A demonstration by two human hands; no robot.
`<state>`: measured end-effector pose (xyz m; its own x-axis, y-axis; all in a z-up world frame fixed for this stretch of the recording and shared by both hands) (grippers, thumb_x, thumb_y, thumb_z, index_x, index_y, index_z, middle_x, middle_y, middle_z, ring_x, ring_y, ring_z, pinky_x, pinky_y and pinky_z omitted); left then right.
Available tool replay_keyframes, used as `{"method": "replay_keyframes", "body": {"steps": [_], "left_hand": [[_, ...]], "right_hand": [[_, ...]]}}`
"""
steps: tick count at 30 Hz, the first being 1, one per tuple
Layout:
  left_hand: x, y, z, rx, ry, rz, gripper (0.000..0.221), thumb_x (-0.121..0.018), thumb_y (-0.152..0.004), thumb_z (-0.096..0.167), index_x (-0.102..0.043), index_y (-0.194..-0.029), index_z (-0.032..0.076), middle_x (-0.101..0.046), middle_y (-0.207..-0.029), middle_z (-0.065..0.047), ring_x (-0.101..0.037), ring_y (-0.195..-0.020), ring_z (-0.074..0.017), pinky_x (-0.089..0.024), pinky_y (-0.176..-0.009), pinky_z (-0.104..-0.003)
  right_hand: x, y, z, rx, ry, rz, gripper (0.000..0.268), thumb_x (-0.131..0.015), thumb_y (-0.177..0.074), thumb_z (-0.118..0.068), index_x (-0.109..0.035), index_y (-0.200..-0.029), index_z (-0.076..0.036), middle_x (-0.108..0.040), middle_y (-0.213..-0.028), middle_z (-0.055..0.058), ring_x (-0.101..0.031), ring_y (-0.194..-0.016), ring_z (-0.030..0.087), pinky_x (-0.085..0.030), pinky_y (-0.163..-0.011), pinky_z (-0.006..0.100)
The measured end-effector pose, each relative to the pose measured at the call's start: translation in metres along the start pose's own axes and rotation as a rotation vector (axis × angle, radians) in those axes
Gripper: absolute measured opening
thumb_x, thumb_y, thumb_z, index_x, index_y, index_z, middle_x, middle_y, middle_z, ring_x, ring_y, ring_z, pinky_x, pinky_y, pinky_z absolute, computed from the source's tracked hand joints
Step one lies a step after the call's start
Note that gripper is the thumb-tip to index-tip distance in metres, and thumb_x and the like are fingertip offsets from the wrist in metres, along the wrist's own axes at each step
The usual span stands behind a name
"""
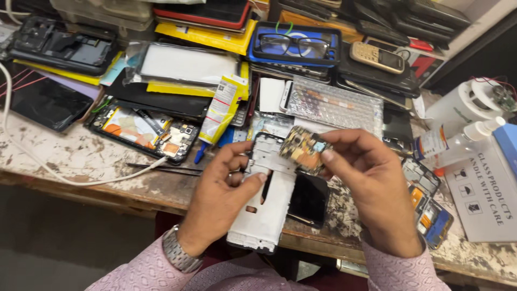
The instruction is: The person applies adhesive from a tube to the internal edges of a mobile phone chassis and then positions an internal component onto the frame.
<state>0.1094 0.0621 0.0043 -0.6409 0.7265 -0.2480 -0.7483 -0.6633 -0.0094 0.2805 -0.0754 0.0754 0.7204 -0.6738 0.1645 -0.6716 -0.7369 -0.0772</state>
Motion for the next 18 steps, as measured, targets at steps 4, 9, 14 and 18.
{"method": "replay_keyframes", "body": {"steps": [4,9,14,18], "left_hand": [[-0.007,0.003,0.006,0.026,-0.027,-0.042,0.052,-0.067,-0.089,0.003,-0.05,-0.138,0.0,-0.071,-0.104,-0.008,-0.065,-0.07,-0.0038,-0.056,-0.053,-0.019],[-0.007,0.005,0.012,0.041,-0.077,-0.051,0.051,-0.067,-0.09,0.005,-0.05,-0.138,0.002,-0.07,-0.101,-0.005,-0.065,-0.074,-0.0021,-0.057,-0.052,-0.019],[-0.005,0.005,0.014,0.014,-0.071,-0.049,0.051,-0.067,-0.09,0.005,-0.05,-0.138,0.001,-0.068,-0.1,-0.005,-0.064,-0.076,-0.0028,-0.057,-0.052,-0.019],[-0.002,0.005,0.011,0.028,-0.081,-0.041,0.052,-0.068,-0.089,0.005,-0.05,-0.138,0.002,-0.068,-0.1,-0.004,-0.065,-0.077,-0.0032,-0.058,-0.053,-0.02]], "right_hand": [[-0.02,0.002,0.001,-0.045,0.012,-0.047,0.025,-0.071,-0.091,-0.006,-0.072,-0.115,0.0,-0.075,-0.092,0.004,-0.067,-0.077,0.01,-0.057,-0.07,0.025],[-0.027,0.0,0.001,0.009,0.065,-0.041,0.022,-0.071,-0.09,-0.005,-0.072,-0.111,0.0,-0.07,-0.102,0.001,-0.071,-0.089,0.008,-0.06,-0.073,0.024],[-0.03,-0.001,-0.002,0.066,0.137,-0.08,0.022,-0.072,-0.089,-0.003,-0.074,-0.111,0.001,-0.065,-0.105,0.001,-0.07,-0.091,0.01,-0.058,-0.077,0.023],[-0.034,-0.001,-0.004,0.045,0.112,-0.113,0.023,-0.071,-0.09,-0.003,-0.074,-0.113,0.001,-0.064,-0.104,0.002,-0.069,-0.09,0.01,-0.057,-0.075,0.024]]}}
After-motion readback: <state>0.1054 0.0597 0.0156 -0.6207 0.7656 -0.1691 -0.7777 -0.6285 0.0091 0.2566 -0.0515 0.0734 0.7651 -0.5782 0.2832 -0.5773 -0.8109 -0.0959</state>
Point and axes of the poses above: each hand's wrist, its own y-axis away from the middle knuckle, its own x-axis out of the back of the hand, z = x × y, the point moved 7 cm from there along -y, towards the middle knuckle
